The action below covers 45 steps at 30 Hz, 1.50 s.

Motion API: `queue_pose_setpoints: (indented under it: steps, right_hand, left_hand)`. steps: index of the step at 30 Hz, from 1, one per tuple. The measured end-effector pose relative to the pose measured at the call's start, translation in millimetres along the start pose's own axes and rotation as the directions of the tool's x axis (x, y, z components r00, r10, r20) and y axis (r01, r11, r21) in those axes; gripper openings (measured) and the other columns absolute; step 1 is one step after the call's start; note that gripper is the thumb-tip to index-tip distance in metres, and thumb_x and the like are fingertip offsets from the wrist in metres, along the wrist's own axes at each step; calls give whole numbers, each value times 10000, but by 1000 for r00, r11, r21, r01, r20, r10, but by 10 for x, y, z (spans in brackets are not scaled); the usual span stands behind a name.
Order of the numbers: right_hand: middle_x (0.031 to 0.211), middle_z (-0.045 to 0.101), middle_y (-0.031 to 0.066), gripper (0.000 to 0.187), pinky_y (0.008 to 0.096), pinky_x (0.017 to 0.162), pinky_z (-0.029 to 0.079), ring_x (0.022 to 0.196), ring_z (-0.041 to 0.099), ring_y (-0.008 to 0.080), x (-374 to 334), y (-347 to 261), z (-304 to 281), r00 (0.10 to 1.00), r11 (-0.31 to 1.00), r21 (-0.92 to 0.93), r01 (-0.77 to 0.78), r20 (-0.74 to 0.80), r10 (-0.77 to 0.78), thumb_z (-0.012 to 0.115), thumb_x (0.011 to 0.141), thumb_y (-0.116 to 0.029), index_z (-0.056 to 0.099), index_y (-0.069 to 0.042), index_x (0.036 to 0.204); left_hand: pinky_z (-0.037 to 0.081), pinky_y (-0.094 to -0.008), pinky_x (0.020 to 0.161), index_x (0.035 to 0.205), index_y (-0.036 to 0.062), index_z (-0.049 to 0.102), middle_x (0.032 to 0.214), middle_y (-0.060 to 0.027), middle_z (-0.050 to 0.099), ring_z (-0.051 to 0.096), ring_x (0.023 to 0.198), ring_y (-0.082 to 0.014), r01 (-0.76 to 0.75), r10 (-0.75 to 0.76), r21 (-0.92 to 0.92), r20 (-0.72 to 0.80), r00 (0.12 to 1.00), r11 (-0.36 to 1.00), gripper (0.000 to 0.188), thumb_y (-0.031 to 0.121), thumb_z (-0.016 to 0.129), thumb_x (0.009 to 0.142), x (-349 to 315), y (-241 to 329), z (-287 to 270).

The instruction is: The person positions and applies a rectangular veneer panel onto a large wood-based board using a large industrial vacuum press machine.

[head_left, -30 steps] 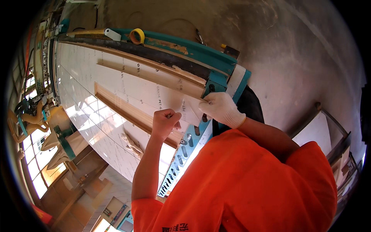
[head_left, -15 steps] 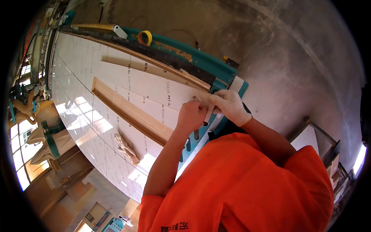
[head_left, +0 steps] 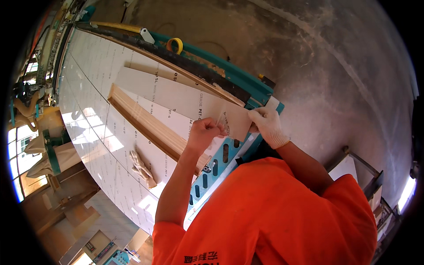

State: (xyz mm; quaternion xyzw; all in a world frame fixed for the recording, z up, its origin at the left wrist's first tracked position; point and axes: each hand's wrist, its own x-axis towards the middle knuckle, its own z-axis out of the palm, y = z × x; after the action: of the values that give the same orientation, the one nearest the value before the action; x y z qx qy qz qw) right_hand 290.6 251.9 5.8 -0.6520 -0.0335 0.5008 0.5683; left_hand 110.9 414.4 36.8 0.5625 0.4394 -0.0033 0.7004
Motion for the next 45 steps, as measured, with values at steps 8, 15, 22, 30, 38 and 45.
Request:
queue_pose_setpoints:
  steps: [8,15,22,30,38,45]
  right_hand:
    - [839,701,89,342,303,636,601,723,706,161,184,-221,-244,990,992,-23,122,-75,-124,675,923,-241,730,94,967]
    - [1226,643,204,665,472,973,520,1131,641,354,58,-459,-335,726,343,-740,579,276,-630,802,756,-213,566,27,1329]
    - [1454,493,251,1053,525,1169,337,1360,473,402,73,-426,237,585,-106,-730,675,617,-526,891,571,-335,435,52,1438]
    - [1387,538,232,983,507,1100,389,1298,519,386,90,-421,178,566,-118,-743,658,592,-574,854,605,-301,438,40,1427]
    - [1232,605,138,914,437,980,458,1187,583,309,47,-483,216,590,-146,-754,641,605,-535,868,620,-348,488,-17,1383]
    - [1224,605,129,927,433,983,455,1170,587,299,16,-509,234,639,-183,-783,594,598,-484,871,636,-380,484,-24,1400]
  left_hand:
    - [616,-347,726,815,-7,569,852,-145,677,751,828,-268,89,-58,-161,186,981,983,88,-62,637,827,173,133,15]
    - [584,-305,611,914,-31,570,819,-145,669,726,691,-215,-34,63,334,-77,995,942,129,-2,653,819,400,57,145]
    - [584,-374,700,1251,-84,543,817,-177,674,706,715,-280,-114,203,404,-186,961,908,510,155,673,819,308,346,440]
    - [506,-501,934,1051,-15,658,1239,-191,523,516,1206,-404,-178,446,849,-74,892,497,404,296,764,817,247,112,585]
    - [546,-411,646,793,-3,710,789,-145,698,672,717,-347,-320,534,680,-124,837,660,165,158,689,824,384,-82,292]
    - [452,-292,494,744,-42,689,660,-99,638,608,526,-169,-18,54,72,-523,851,997,125,73,730,769,-234,530,-1429]
